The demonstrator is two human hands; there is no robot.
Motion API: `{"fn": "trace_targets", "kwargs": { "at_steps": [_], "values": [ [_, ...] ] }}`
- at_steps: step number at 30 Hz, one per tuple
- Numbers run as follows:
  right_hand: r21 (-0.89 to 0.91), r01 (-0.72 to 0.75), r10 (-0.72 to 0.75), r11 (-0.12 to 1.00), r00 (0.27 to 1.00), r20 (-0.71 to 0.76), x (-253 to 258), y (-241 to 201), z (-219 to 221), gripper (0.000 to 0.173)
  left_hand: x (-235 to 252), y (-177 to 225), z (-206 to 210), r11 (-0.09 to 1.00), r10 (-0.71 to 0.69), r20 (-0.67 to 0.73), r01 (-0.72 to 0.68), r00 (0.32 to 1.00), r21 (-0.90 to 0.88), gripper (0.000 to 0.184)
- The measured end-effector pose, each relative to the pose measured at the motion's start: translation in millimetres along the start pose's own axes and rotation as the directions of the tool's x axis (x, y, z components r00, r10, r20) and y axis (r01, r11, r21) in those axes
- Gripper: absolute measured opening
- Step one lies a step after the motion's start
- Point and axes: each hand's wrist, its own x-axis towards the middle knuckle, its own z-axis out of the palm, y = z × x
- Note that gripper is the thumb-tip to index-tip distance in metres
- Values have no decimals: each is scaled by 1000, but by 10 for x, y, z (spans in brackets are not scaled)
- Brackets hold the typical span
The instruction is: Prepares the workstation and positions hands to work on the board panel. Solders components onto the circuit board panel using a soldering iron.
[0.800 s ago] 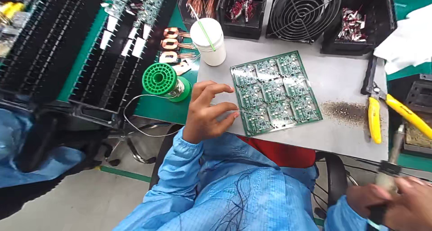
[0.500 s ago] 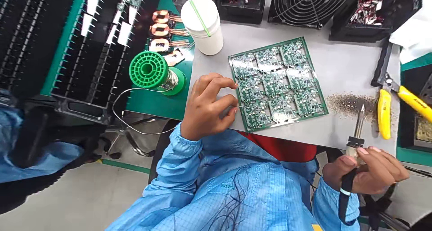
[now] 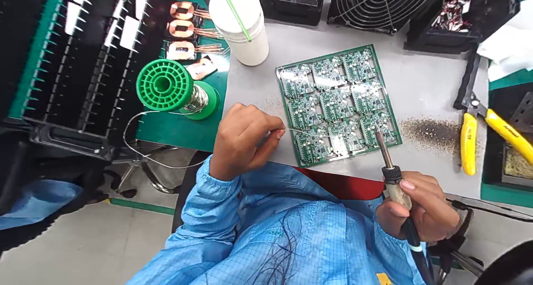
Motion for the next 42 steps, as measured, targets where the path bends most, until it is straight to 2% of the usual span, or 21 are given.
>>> {"fn": "trace_targets", "kwargs": {
  "at_steps": [5, 10, 13, 16, 24, 42],
  "values": [
    [56, -107, 109, 993, 993, -45, -45, -137, 27, 26, 16, 168, -12, 997, -43, -72, 47, 996, 53, 18],
    [133, -109, 112, 985, 994, -18, -109, -134, 27, 21, 5, 426, 254, 982, -175, -152, 162, 973, -93, 17],
    [174, -165, 171, 971, 985, -18, -111, -230, 24, 14, 9, 408, 353, 975, -197, -66, 188, 978, -116, 19],
    [145, -207, 210, 967, 978, -1, -147, -328, 10, 16, 15, 408, 314, 973, -207, 17, 208, 978, -103, 20],
    [102, -232, 235, 967, 972, -19, -198, -339, 101, 11, 48, 393, 316, 961, -266, 31, 268, 963, -65, 21],
    [101, -255, 256, 962, 967, -4, -214, -345, 113, 14, 52, 393, 331, 962, -268, 32, 269, 963, -40, 21]
  ]
}}
